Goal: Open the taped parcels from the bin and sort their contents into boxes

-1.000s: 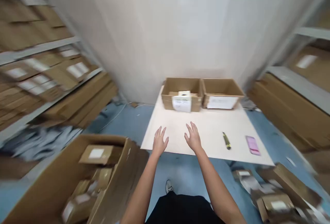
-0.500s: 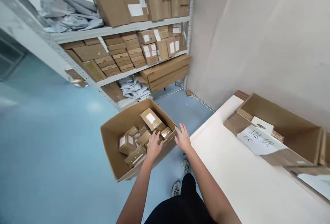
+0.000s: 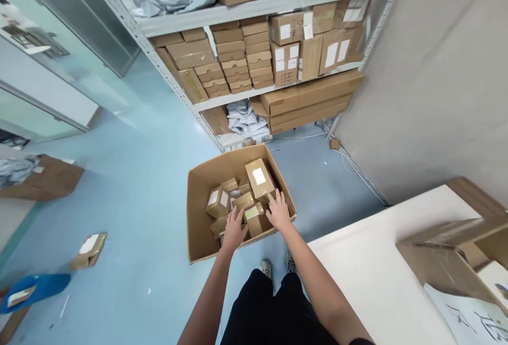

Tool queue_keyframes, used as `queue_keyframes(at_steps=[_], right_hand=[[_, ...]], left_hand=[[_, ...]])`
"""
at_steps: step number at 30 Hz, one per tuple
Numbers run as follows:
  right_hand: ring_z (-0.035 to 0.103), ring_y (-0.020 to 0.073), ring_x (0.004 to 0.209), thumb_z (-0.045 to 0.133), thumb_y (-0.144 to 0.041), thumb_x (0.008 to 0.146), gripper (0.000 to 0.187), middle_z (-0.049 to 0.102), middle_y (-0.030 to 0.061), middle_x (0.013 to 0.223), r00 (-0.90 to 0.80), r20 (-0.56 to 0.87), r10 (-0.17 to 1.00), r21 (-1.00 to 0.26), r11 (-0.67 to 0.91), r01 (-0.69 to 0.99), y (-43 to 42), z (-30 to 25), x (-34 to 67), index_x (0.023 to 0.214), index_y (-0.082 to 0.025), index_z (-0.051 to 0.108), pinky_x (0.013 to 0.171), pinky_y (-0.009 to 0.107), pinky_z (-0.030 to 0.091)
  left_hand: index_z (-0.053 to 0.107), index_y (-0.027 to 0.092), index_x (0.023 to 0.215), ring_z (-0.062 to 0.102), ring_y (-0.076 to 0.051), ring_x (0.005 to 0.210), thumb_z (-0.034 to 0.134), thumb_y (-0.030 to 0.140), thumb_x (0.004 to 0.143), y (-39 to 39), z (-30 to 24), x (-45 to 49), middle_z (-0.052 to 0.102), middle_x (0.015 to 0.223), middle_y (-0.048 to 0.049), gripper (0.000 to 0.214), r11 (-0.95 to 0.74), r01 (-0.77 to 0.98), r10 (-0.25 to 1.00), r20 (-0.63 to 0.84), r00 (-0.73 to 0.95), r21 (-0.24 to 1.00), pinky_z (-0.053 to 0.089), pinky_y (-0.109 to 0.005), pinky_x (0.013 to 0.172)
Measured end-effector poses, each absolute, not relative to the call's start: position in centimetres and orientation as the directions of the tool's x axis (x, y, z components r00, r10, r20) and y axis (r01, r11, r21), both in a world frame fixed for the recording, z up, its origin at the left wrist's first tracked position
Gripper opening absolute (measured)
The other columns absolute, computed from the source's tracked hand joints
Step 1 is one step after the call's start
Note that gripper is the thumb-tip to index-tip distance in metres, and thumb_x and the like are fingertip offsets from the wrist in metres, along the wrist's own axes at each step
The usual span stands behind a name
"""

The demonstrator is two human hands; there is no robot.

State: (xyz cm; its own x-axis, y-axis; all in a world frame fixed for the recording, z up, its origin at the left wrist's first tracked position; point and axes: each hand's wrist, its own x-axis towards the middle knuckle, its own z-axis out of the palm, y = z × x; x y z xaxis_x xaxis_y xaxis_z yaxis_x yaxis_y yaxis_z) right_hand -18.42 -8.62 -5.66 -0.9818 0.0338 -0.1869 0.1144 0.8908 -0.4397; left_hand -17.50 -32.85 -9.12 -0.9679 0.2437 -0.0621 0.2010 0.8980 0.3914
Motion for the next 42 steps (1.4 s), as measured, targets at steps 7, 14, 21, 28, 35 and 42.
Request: queue_keyframes(at_steps=[7, 14, 21, 28, 35, 42], right_hand=[[0.015, 0.0382, 0.161, 0.065, -0.036, 0.094, 0.075, 0.011, 0.0148, 0.177, -0.954, -0.291, 0.078, -0.382, 0.904, 0.191, -12.2, -10.2, -25.5, 0.163, -0.025, 0.037, 0.12, 0.051, 0.035], [0.005, 0.0413, 0.162, 0.068, -0.053, 0.091, 0.097, 0.001, 0.0198, 0.177, -0.829, -0.488, 0.274, -0.215, 0.882, 0.418, -16.1, -20.2, -33.4, 0.17, -0.026, 0.018, 0.124, 0.062, 0.019], [-0.004, 0.0488, 0.16, 0.074, -0.08, 0.071, 0.138, -0.015, 0.0278, 0.173, -0.608, -0.637, 0.474, -0.027, 0.774, 0.632, -18.7, -31.0, -41.0, 0.171, -0.024, -0.003, 0.119, 0.076, 0.008], [-0.008, 0.0536, 0.158, 0.079, -0.085, 0.058, 0.158, -0.026, 0.0323, 0.169, -0.562, -0.604, 0.566, 0.065, 0.737, 0.673, -15.3, -35.4, -41.7, 0.169, -0.021, -0.014, 0.115, 0.08, 0.005], [0.006, 0.0536, 0.158, 0.085, -0.076, 0.061, 0.153, -0.007, 0.0311, 0.173, -0.616, -0.557, 0.558, 0.063, 0.768, 0.638, -14.4, -34.8, -41.1, 0.169, -0.027, -0.01, 0.116, 0.078, 0.002], [0.008, 0.0484, 0.159, 0.082, -0.068, 0.071, 0.137, 0.004, 0.0253, 0.175, -0.673, -0.532, 0.515, 0.0, 0.794, 0.607, -16.3, -35.6, -35.5, 0.17, -0.029, -0.004, 0.12, 0.07, 0.01]], left_hand=[[0.048, 0.022, 0.155, 0.034, -0.039, 0.155, 0.06, 0.025, 0.092, -34.5, -14.1, -22.5, 0.037, 0.168, -0.0164, 0.064, 0.895, 0.105, 0.164, -0.101, -0.981, 0.433, 0.042, -0.058, 0.119], [0.05, 0.021, 0.155, 0.037, -0.039, 0.153, 0.057, 0.02, 0.092, -34.2, -20.9, -31.2, 0.039, 0.167, -0.0161, 0.063, 0.863, 0.108, 0.228, -0.189, -0.955, 0.493, 0.041, -0.058, 0.12], [0.051, 0.021, 0.155, 0.035, -0.039, 0.154, 0.054, 0.022, 0.094, -36.1, -27.6, -34.6, 0.039, 0.167, -0.015, 0.061, 0.805, 0.128, 0.283, -0.185, -0.941, 0.579, 0.038, -0.06, 0.123], [0.052, 0.022, 0.154, 0.036, -0.038, 0.152, 0.052, 0.024, 0.096, -38.9, -30.5, -33.9, 0.038, 0.167, -0.015, 0.058, 0.79, 0.14, 0.297, -0.174, -0.939, 0.597, 0.038, -0.06, 0.123], [0.048, 0.021, 0.156, 0.032, -0.042, 0.155, 0.061, 0.02, 0.09, -35.9, -31.9, -38.0, 0.035, 0.169, -0.0163, 0.068, 0.788, 0.279, 0.456, -0.215, -0.864, 0.55, 0.04, -0.059, 0.121], [0.044, 0.031, 0.159, 0.015, -0.043, 0.161, 0.072, 0.02, 0.081, -29.8, -35.4, -48.4, 0.026, 0.175, -0.0093, 0.084, 0.707, 0.528, 0.686, -0.274, -0.674, 0.471, 0.034, -0.066, 0.121]])
